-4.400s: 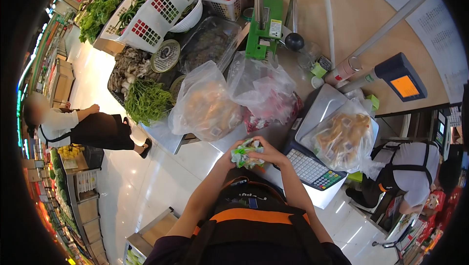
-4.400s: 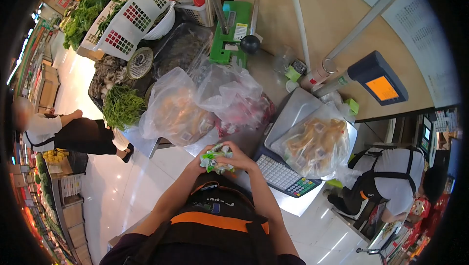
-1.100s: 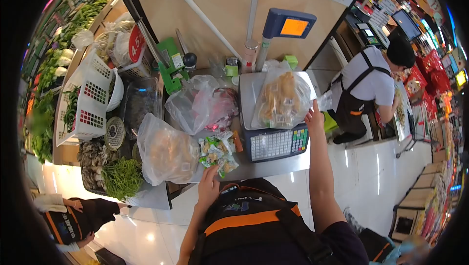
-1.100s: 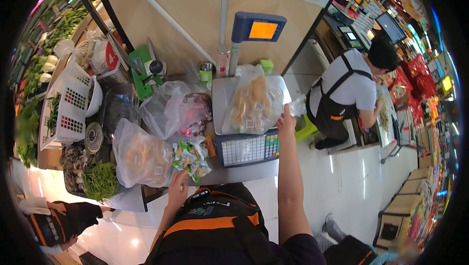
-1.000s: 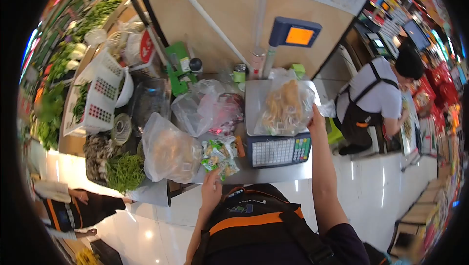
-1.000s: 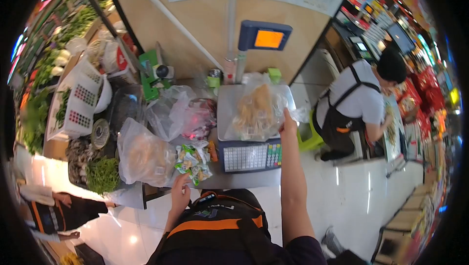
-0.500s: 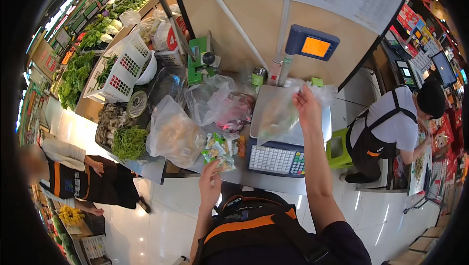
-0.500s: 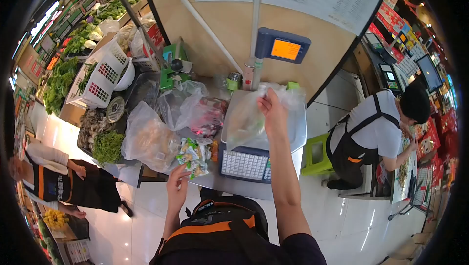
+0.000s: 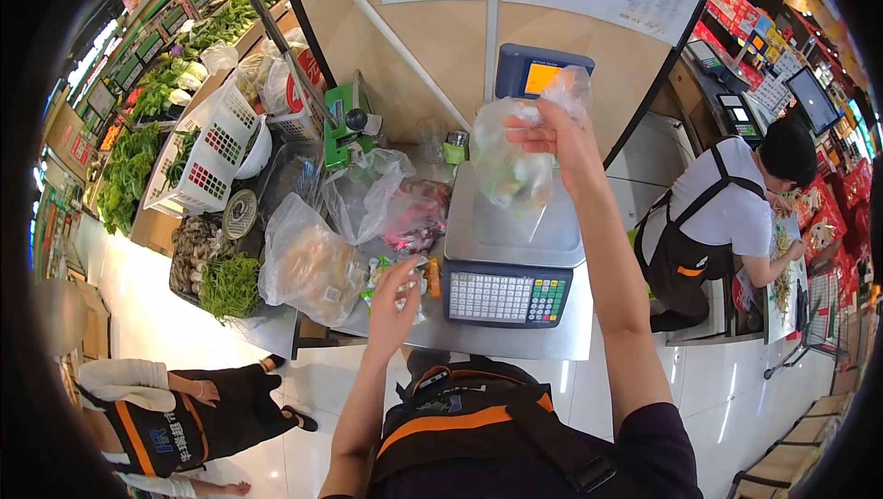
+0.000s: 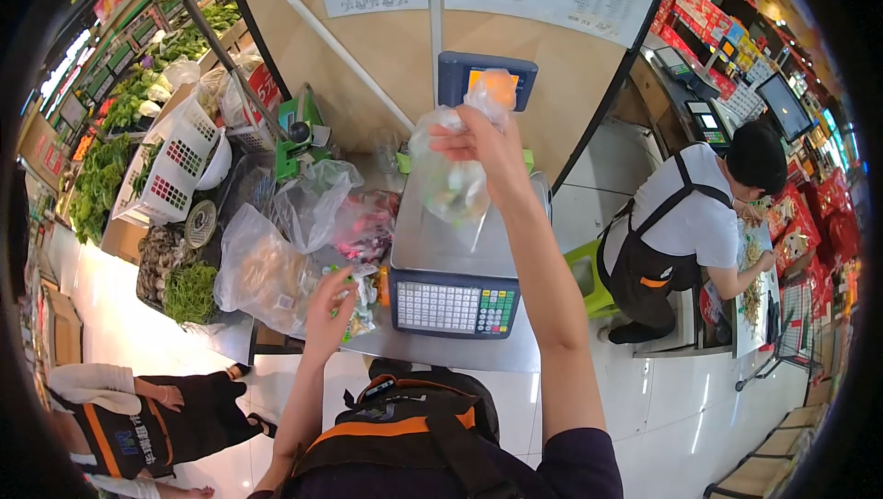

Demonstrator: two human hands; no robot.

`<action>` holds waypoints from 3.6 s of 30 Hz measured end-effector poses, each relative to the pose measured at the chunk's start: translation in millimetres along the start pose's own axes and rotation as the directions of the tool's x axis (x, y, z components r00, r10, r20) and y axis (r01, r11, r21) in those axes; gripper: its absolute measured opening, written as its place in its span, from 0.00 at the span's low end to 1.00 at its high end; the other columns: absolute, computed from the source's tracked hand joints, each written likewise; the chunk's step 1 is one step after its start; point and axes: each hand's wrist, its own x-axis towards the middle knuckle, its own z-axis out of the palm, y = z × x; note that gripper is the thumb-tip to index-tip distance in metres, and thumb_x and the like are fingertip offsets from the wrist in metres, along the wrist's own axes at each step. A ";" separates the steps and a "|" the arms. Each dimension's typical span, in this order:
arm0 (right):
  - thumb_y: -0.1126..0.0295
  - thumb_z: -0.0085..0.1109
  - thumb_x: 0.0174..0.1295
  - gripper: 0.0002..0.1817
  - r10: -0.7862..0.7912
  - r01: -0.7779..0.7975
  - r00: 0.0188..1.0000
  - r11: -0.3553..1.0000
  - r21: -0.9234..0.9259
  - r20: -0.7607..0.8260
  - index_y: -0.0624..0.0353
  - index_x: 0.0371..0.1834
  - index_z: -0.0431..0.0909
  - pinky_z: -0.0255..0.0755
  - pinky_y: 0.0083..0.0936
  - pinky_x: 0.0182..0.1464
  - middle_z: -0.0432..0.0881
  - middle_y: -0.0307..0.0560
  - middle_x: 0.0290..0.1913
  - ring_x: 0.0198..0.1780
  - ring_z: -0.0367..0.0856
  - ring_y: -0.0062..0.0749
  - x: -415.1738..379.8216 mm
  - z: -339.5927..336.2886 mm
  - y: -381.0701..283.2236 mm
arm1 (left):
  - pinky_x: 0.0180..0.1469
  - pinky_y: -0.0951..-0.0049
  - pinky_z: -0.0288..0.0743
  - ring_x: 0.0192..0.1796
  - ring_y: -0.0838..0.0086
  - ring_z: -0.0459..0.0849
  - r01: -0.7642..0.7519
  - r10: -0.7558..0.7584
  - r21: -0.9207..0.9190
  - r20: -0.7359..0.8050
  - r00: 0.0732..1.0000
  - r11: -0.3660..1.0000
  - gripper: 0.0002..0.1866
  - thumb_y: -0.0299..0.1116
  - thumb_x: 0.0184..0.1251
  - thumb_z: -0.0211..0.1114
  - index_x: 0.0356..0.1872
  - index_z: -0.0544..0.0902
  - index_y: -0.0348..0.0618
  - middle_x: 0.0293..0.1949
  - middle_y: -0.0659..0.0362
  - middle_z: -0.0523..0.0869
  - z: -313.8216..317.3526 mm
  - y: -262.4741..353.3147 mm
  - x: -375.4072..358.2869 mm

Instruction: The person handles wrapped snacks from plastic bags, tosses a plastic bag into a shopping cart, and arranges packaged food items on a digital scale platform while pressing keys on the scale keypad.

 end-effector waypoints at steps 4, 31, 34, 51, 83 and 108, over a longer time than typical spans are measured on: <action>0.62 0.48 0.66 0.16 -0.057 0.057 0.998 0.998 0.003 -0.033 0.63 0.48 0.71 0.76 0.24 0.39 0.85 0.56 0.39 0.36 0.86 0.33 4.5 0.0 -18.3 | 0.44 0.76 0.77 0.55 0.69 0.79 -0.087 0.088 -0.013 0.085 0.992 0.996 0.28 0.24 0.63 0.61 0.66 0.70 0.47 0.63 0.53 0.71 15.1 21.3 30.2; 0.67 0.63 0.61 0.25 0.119 -0.184 0.917 0.973 -0.141 -0.380 0.58 0.59 0.63 0.73 0.27 0.49 0.74 0.45 0.50 0.48 0.74 0.27 -152.7 -107.1 259.7 | 0.62 0.64 0.67 0.71 0.56 0.61 0.545 -0.284 -0.404 0.546 0.788 0.735 0.49 0.32 0.65 0.63 0.76 0.34 0.51 0.73 0.39 0.49 138.3 -54.4 29.8; 0.67 0.64 0.60 0.24 0.246 -0.270 0.881 0.963 -0.003 -0.405 0.59 0.56 0.66 0.75 0.22 0.42 0.74 0.44 0.49 0.44 0.75 0.25 -122.7 -99.4 251.5 | 0.64 0.64 0.64 0.73 0.59 0.58 0.486 -0.272 -0.426 0.471 0.839 0.763 0.45 0.31 0.66 0.61 0.76 0.38 0.46 0.74 0.42 0.49 144.3 -64.2 56.9; 0.59 0.75 0.47 0.55 0.093 -0.410 0.790 0.815 -0.409 -0.606 0.76 0.70 0.49 0.56 0.36 0.70 0.62 0.72 0.66 0.71 0.60 0.54 -258.1 -121.5 385.0 | 0.44 0.75 0.76 0.48 0.73 0.80 0.861 -0.700 -0.229 0.506 0.504 0.454 0.19 0.33 0.71 0.56 0.61 0.72 0.45 0.50 0.56 0.81 74.1 -108.9 -67.3; 0.49 0.71 0.49 0.51 0.153 -0.576 0.561 0.778 -0.250 -0.814 0.74 0.67 0.57 0.67 0.39 0.61 0.73 0.70 0.58 0.60 0.73 0.58 -224.1 -112.0 367.9 | 0.45 0.74 0.76 0.48 0.75 0.80 0.767 -0.710 -0.016 0.367 0.601 0.641 0.16 0.38 0.75 0.50 0.59 0.74 0.45 0.51 0.59 0.81 52.1 -156.4 -83.3; 0.59 0.73 0.51 0.38 0.198 -0.680 0.591 0.643 -0.351 -0.782 0.59 0.66 0.68 0.69 0.28 0.60 0.78 0.49 0.60 0.59 0.78 0.38 -250.9 -128.9 358.6 | 0.41 0.76 0.77 0.44 0.77 0.81 0.761 -0.704 -0.050 0.343 0.622 0.647 0.15 0.35 0.74 0.52 0.57 0.76 0.45 0.48 0.58 0.82 52.0 -148.7 -79.4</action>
